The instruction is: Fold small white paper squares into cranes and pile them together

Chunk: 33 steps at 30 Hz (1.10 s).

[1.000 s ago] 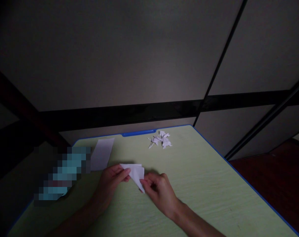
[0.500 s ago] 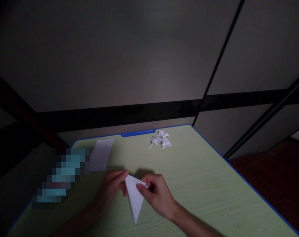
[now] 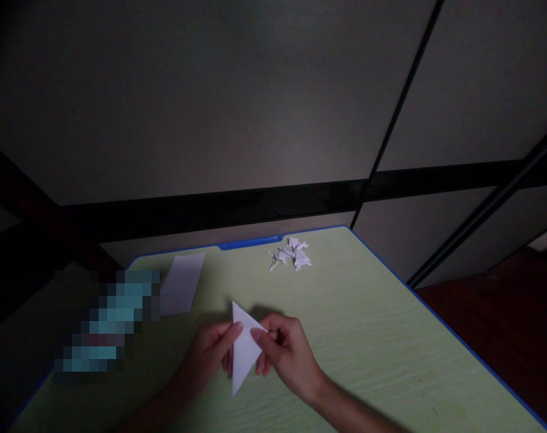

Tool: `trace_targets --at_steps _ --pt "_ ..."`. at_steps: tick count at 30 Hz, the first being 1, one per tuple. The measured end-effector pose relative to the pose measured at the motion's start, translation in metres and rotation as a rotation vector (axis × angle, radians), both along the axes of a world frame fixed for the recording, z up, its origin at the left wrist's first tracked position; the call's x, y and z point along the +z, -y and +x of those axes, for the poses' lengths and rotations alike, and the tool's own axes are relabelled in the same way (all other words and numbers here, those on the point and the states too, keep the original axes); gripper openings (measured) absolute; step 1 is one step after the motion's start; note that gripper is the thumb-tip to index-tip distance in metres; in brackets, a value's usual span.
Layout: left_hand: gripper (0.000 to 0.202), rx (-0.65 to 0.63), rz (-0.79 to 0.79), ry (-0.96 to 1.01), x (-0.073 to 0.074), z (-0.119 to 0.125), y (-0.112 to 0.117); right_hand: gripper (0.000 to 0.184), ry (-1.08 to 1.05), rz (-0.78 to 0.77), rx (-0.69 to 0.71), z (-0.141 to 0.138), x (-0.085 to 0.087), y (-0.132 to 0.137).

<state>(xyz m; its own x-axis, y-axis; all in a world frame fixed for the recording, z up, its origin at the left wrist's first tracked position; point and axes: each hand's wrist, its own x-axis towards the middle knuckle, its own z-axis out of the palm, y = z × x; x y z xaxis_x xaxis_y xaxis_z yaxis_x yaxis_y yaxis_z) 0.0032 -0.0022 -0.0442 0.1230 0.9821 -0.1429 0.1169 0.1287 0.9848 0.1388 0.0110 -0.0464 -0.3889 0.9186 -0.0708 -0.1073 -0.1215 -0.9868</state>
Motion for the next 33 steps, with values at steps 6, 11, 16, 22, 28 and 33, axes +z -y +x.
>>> trace_targets --at_steps 6,11,16,22,28,33 --pt "0.022 -0.08 -0.036 0.083 0.002 0.002 -0.001 0.027 -0.04 0.002 -0.101 0.002 0.006 -0.001" --pt "0.029 0.033 -0.1 -0.085 0.004 0.0 -0.002 0.023 -0.074 0.009 -0.109 0.002 0.006 -0.001" --pt "0.032 0.018 -0.056 -0.113 0.002 -0.001 -0.002 0.022 -0.087 0.002 -0.138 0.003 0.005 -0.004" --pt "0.024 -0.073 -0.026 -0.083 0.0 -0.002 -0.001 0.022 -0.123 -0.036 -0.236 0.006 0.004 -0.009" --pt "0.032 -0.105 -0.048 -0.134 -0.001 -0.005 -0.002 0.022 -0.301 -0.048 -0.176 0.006 0.002 -0.009" --pt "0.039 -0.202 -0.063 0.01 -0.003 -0.008 -0.001 0.029 -0.425 -0.099 -0.127 0.004 0.002 -0.009"
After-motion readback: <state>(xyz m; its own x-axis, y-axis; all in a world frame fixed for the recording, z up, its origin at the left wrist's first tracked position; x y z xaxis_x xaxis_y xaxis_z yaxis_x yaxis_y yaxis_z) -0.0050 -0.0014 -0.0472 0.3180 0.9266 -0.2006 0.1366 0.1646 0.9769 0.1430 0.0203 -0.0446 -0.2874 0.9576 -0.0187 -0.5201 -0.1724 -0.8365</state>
